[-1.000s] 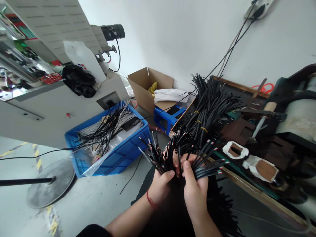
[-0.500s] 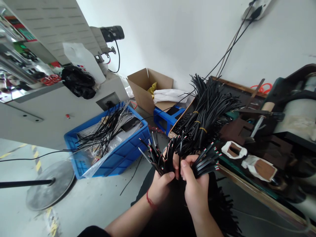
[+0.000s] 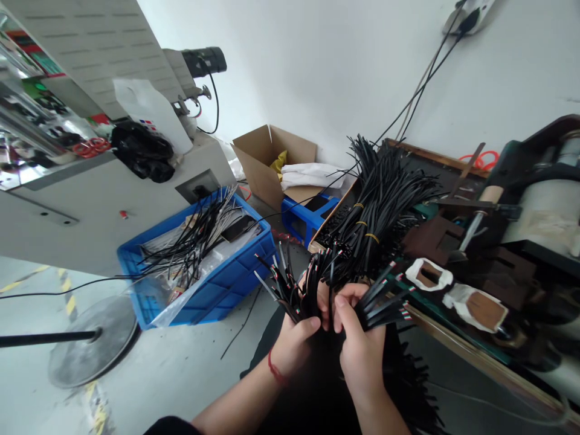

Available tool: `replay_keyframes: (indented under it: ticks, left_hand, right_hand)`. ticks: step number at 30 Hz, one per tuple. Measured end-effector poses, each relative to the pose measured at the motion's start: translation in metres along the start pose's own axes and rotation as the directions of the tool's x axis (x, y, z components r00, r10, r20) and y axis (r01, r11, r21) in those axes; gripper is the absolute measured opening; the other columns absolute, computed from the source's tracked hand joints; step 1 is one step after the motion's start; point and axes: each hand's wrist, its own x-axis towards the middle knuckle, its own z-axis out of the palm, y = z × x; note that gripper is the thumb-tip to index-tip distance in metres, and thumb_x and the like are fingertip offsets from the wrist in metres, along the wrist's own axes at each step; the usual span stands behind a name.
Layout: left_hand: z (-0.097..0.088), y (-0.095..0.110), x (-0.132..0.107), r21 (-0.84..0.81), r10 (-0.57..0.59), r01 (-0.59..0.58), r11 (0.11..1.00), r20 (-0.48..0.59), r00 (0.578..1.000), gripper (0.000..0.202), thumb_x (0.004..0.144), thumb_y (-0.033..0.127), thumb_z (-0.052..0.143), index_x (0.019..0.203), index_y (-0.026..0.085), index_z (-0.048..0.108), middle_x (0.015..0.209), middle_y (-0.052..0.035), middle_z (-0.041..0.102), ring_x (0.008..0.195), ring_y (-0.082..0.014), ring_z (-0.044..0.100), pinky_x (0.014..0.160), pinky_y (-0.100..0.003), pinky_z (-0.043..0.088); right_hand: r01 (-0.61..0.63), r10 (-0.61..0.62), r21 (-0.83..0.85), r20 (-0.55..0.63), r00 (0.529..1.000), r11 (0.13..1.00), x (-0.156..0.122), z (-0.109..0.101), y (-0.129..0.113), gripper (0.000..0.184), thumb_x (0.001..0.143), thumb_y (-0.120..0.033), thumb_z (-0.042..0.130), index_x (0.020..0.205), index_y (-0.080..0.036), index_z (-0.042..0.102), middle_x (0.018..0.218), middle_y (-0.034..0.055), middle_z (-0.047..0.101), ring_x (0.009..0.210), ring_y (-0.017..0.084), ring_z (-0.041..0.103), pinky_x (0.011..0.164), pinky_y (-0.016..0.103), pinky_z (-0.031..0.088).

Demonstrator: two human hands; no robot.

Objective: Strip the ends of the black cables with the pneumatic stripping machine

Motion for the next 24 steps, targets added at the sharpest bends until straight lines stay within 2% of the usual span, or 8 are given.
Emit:
replay_keyframes:
  ticks: [2,5,9,12,15,18,21,24]
  left_hand:
    - [-0.0014,-0.0004,-0.0013,-0.002,-0.01,0.01,1.0,0.007,1.0,0.029,0.079,0.042,0.084,0.09,0.019,0.07,0.081,-0.0013,0.054,0.073,-0.0179,0.053,0.073,-0.033,0.048]
    - [-0.0031,-0.0009,-0.0031,-0.004,-0.033,0.033,0.999,0.01,0.999,0.031,0.079,0.044,0.084,0.091,0.02,0.069,0.078,-0.0009,0.054,0.076,-0.0212,0.059,0.076,-0.037,0.05]
    - [-0.0025,-0.0017,-0.0033,-0.008,-0.037,0.037,0.999,0.012,0.999,0.031,0.078,0.045,0.085,0.086,0.02,0.067,0.072,-0.0007,0.055,0.078,-0.0244,0.063,0.081,-0.04,0.052]
    - [-0.0015,-0.003,-0.0026,-0.028,-0.033,0.033,0.999,0.005,0.999,0.031,0.077,0.045,0.085,0.085,0.021,0.067,0.071,-0.0007,0.055,0.077,-0.025,0.063,0.082,-0.042,0.053]
    - [-0.0042,-0.0062,-0.0032,0.0,-0.046,0.046,0.999,-0.031,0.998,0.031,0.077,0.044,0.086,0.087,0.02,0.069,0.069,-0.0005,0.056,0.074,-0.0232,0.061,0.079,-0.039,0.051]
    - [-0.0082,-0.0096,-0.0039,0.062,-0.038,0.043,0.997,-0.07,0.997,0.032,0.08,0.045,0.085,0.09,0.018,0.071,0.07,-0.0003,0.057,0.072,-0.0196,0.056,0.076,-0.034,0.047]
    - [-0.0073,-0.0093,-0.0033,0.115,-0.021,0.031,0.993,-0.094,0.995,0.034,0.081,0.046,0.086,0.088,0.017,0.07,0.073,-0.0005,0.058,0.073,-0.0181,0.053,0.075,-0.033,0.045]
    - [-0.002,-0.0059,-0.002,0.157,-0.011,0.028,0.987,-0.114,0.993,0.036,0.08,0.047,0.088,0.084,0.018,0.067,0.071,0.0004,0.057,0.07,-0.0176,0.053,0.071,-0.032,0.046]
  right_hand:
    - [-0.042,0.042,-0.008,0.001,0.999,0.999,0.003,0.001,0.0002,0.014,0.096,-0.035,0.075,0.098,-0.022,0.07,0.067,-0.0052,0.06,0.048,0.01,0.053,0.045,0.022,0.044]
    - [-0.119,0.12,-0.023,0.036,0.992,0.993,0.0072,0.0017,-0.0006,0.027,0.09,-0.036,0.079,0.113,-0.022,0.073,0.08,-0.0001,0.071,0.05,0.013,0.058,0.04,0.022,0.041]
    - [-0.236,0.232,0.018,0.124,0.965,0.972,0.0091,0.0001,-0.0006,0.03,0.091,-0.036,0.076,0.117,-0.022,0.074,0.07,-0.0026,0.066,0.049,0.013,0.057,0.042,0.023,0.041]
    - [-0.3,0.292,0.062,0.113,0.95,0.952,0.0082,-0.0025,0.0008,0.032,0.092,-0.039,0.075,0.119,-0.022,0.076,0.071,-0.0023,0.065,0.052,0.013,0.055,0.045,0.024,0.039]
    - [-0.286,0.271,0.147,0.113,0.956,0.947,0.0071,-0.0046,0.002,0.036,0.099,-0.052,0.067,0.112,-0.021,0.078,0.057,-0.005,0.054,0.048,0.013,0.049,0.046,0.025,0.038]
    - [-0.181,0.155,0.22,0.128,0.98,0.959,0.0059,-0.0055,0.003,0.053,0.1,-0.069,0.058,0.099,-0.02,0.079,0.047,-0.0083,0.039,0.045,0.013,0.044,0.051,0.027,0.042]
    - [-0.097,0.081,0.217,0.082,0.993,0.971,0.0046,-0.0043,0.0039,0.042,0.1,-0.06,0.067,0.094,-0.021,0.079,0.048,-0.0095,0.036,0.045,0.011,0.039,0.051,0.026,0.042]
    - [-0.106,0.106,0.163,0.004,0.994,0.981,0.0044,-0.0012,0.0033,0.027,0.104,-0.046,0.069,0.097,-0.022,0.079,0.056,-0.0064,0.047,0.052,0.013,0.049,0.053,0.026,0.046]
